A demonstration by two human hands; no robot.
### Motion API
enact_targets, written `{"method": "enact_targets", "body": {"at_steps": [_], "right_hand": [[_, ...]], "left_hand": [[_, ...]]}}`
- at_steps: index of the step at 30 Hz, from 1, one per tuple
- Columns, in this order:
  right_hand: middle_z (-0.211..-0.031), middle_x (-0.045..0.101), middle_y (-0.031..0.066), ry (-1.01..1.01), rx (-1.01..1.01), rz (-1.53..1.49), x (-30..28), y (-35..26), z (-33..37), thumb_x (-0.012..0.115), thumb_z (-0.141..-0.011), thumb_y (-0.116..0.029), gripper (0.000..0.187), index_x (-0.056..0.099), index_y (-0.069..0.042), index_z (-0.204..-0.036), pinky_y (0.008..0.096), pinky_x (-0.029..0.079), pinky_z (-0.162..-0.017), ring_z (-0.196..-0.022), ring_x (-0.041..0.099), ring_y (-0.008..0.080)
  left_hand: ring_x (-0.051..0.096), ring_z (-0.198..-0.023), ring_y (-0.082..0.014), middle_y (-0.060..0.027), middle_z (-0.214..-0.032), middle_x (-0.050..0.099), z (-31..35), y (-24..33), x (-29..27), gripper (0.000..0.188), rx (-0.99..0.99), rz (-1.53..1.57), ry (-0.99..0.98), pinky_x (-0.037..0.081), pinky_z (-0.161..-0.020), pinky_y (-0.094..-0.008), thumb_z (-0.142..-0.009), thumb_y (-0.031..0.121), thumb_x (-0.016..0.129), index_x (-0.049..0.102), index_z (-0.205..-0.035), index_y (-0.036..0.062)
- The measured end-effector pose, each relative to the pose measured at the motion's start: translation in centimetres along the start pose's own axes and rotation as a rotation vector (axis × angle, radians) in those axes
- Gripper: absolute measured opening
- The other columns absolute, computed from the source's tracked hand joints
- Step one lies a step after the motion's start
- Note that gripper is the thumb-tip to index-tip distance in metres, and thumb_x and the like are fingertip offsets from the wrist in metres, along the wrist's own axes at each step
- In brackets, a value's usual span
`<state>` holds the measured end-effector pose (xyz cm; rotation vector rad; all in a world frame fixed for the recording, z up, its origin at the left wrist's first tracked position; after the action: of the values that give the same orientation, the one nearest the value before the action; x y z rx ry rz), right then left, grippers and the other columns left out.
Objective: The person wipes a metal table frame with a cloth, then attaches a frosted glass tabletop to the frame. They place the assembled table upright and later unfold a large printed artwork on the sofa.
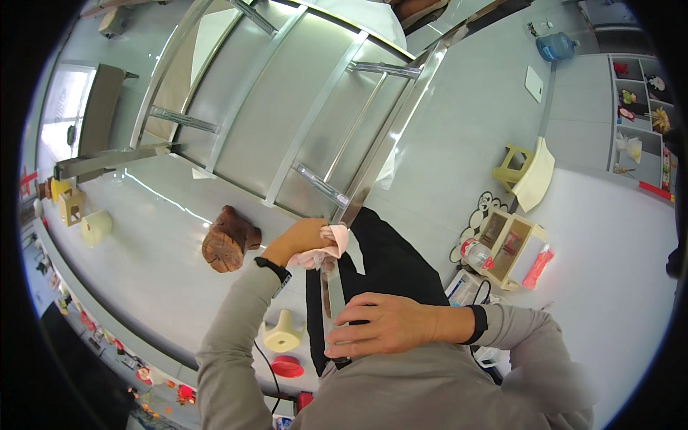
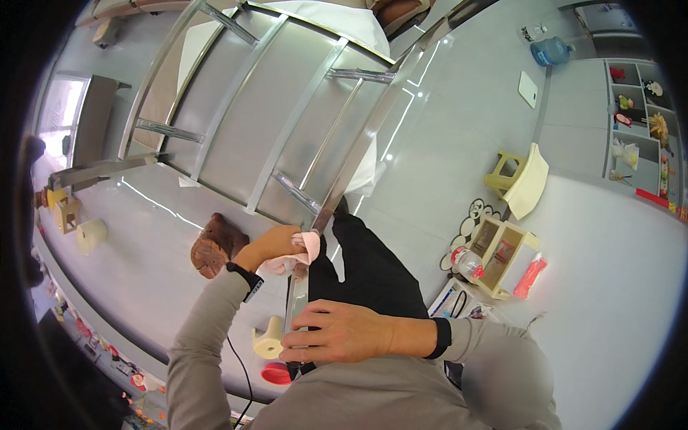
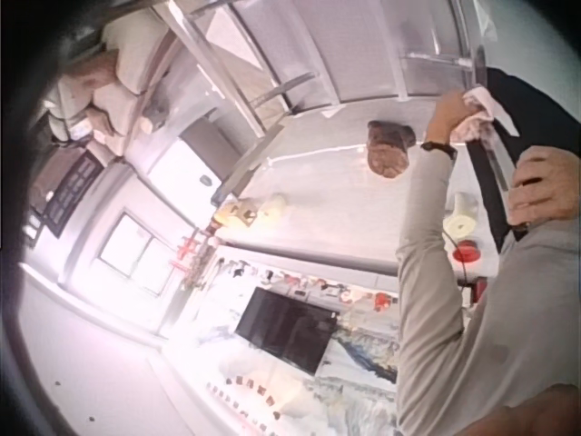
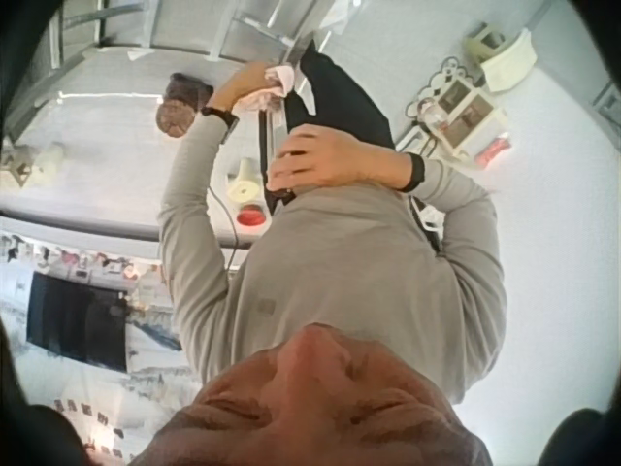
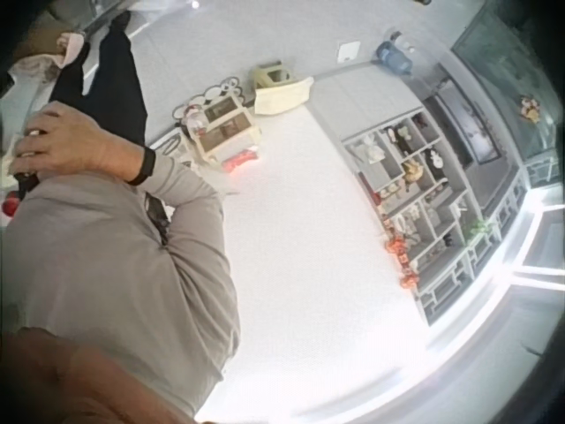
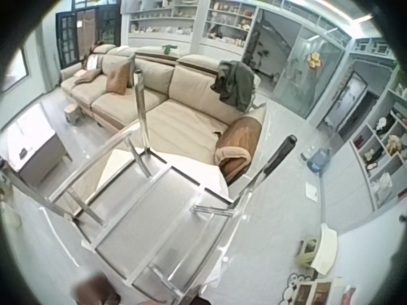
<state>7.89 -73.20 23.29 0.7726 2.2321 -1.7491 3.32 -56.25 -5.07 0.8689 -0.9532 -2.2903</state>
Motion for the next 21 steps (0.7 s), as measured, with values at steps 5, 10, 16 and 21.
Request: {"method": "enact_targets", "body": {"at_steps": [5,10,16,21], "right_hand": [[-0.12,0.064,-0.0012,-0.023,-0.022,-0.02,0.3,0.4,0.6,0.066,-0.085,-0.015,0.039,0.066,-0.017,-0.124,0.0366,0.05,-0.096,-0.108,0.06,0.0213],[-0.127,0.065,-0.0035,-0.089,-0.017,0.006,0.1,0.2,0.2,0.065,-0.083,-0.017,0.052,0.064,-0.02,-0.135,0.0348,0.049,-0.096,-0.11,0.06,0.0197],[-0.125,0.067,-0.0084,-0.179,0.059,0.077,-0.3,-1.0,-0.9,0.074,-0.083,-0.021,0.052,0.066,-0.023,-0.134,0.0317,0.048,-0.094,-0.108,0.06,0.0164],[-0.128,0.068,-0.007,-0.188,0.248,0.099,-0.5,-3.1,-0.9,0.076,-0.08,-0.013,0.048,0.07,-0.021,-0.128,0.0326,0.051,-0.091,-0.107,0.065,0.0183]], "left_hand": [[0.067,-0.092,-0.044,-0.0214,-0.095,0.071,-0.4,0.9,-0.3,0.041,0.056,0.016,0.157,0.052,-0.083,-0.05,-0.081,0.041,0.075,0.07,-0.1,0.006],[0.064,-0.092,-0.0418,-0.0204,-0.097,0.067,-5.7,3.9,-3.7,0.041,0.014,0.07,0.434,0.05,-0.08,-0.0495,-0.084,0.042,0.072,0.066,-0.096,0.0036],[0.067,-0.1,-0.0362,-0.0176,-0.108,0.07,0.1,2.0,-10.3,0.032,-0.222,0.53,0.731,0.051,-0.087,-0.0441,-0.09,0.028,0.069,0.067,-0.108,0.0027],[0.062,-0.094,-0.0152,-0.0031,-0.101,0.069,10.3,-4.1,-9.4,0.019,0.016,0.968,0.812,0.051,-0.083,-0.0326,-0.096,0.018,0.064,0.069,-0.109,0.005]]}}
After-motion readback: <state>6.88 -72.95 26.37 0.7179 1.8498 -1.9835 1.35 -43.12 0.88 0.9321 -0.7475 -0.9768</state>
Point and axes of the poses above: each hand's wrist, its own z-axis away from the middle knuckle, its own x-axis out of the palm, y = z × x, the point moved 3 cm from there along -z, towards the middle knuckle
